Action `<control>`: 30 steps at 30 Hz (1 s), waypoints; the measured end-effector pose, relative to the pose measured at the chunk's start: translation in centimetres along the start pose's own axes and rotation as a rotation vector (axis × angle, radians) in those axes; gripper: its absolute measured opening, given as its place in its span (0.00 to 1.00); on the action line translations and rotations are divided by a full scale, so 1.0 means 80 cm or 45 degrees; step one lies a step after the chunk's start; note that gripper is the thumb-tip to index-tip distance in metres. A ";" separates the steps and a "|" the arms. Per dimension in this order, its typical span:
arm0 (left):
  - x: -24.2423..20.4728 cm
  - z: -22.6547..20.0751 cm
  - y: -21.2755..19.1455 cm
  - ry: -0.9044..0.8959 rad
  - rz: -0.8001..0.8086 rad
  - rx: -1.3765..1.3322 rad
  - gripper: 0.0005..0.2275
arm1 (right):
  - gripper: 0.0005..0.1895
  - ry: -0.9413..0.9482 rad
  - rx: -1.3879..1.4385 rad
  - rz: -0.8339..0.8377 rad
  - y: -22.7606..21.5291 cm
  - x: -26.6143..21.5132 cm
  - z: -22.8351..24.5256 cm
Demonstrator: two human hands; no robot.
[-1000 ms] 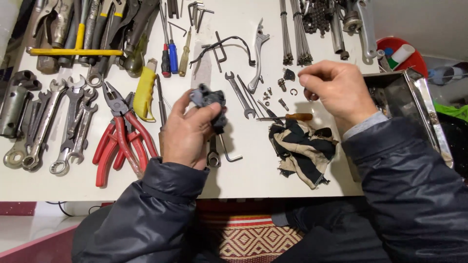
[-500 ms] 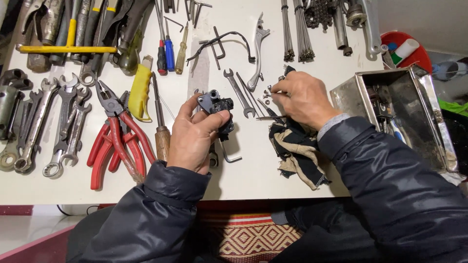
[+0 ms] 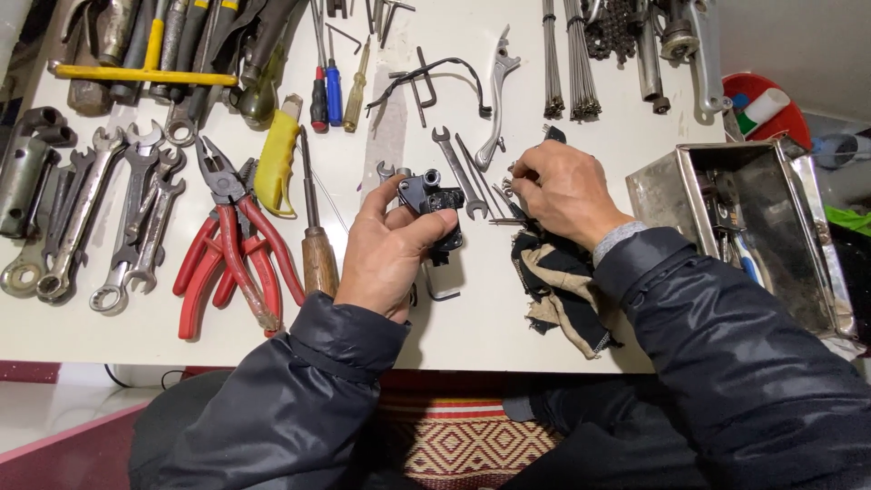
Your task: The person assembles a small black mechanical component by hand, inserting a small metal piece into a slot. They then use a cloth to wipe the component and a screwdriver to tighten a screw on the assembly.
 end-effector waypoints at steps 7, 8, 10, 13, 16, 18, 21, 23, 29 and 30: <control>-0.003 0.001 0.001 0.003 0.008 -0.007 0.42 | 0.06 -0.100 -0.049 0.000 -0.011 -0.004 0.027; -0.002 0.003 0.000 -0.005 0.012 -0.003 0.42 | 0.05 -0.119 -0.096 -0.010 -0.010 -0.004 0.026; -0.002 0.005 -0.001 -0.012 0.014 -0.002 0.42 | 0.05 -0.140 -0.143 -0.019 -0.007 -0.005 0.025; 0.000 0.006 -0.002 -0.010 0.019 -0.001 0.41 | 0.05 -0.149 -0.170 -0.020 -0.005 -0.004 0.022; 0.002 0.011 -0.004 -0.009 0.025 -0.001 0.41 | 0.05 -0.157 -0.152 0.011 -0.003 -0.003 0.023; 0.004 0.011 -0.005 -0.014 0.032 0.027 0.41 | 0.04 -0.173 -0.151 0.016 -0.002 -0.004 0.026; 0.004 0.011 -0.005 -0.013 0.040 0.017 0.41 | 0.05 -0.163 -0.131 0.037 -0.001 0.000 0.024; 0.003 0.010 -0.003 -0.020 0.041 0.015 0.41 | 0.06 -0.111 -0.075 0.087 -0.004 0.003 0.027; -0.001 0.006 -0.002 -0.037 0.040 0.003 0.41 | 0.08 0.079 0.063 0.218 -0.009 0.010 0.026; -0.002 0.006 -0.001 -0.044 0.045 0.001 0.42 | 0.08 0.125 0.071 0.236 -0.009 0.010 0.025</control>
Point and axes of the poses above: each hand's wrist, its own x-axis towards the middle knuckle, its own y-axis out of the palm, z = x × y, the point moved 4 cm from there along x, towards the middle knuckle, and after that the axes turned 13 degrees about z, right-handed, at the moved point
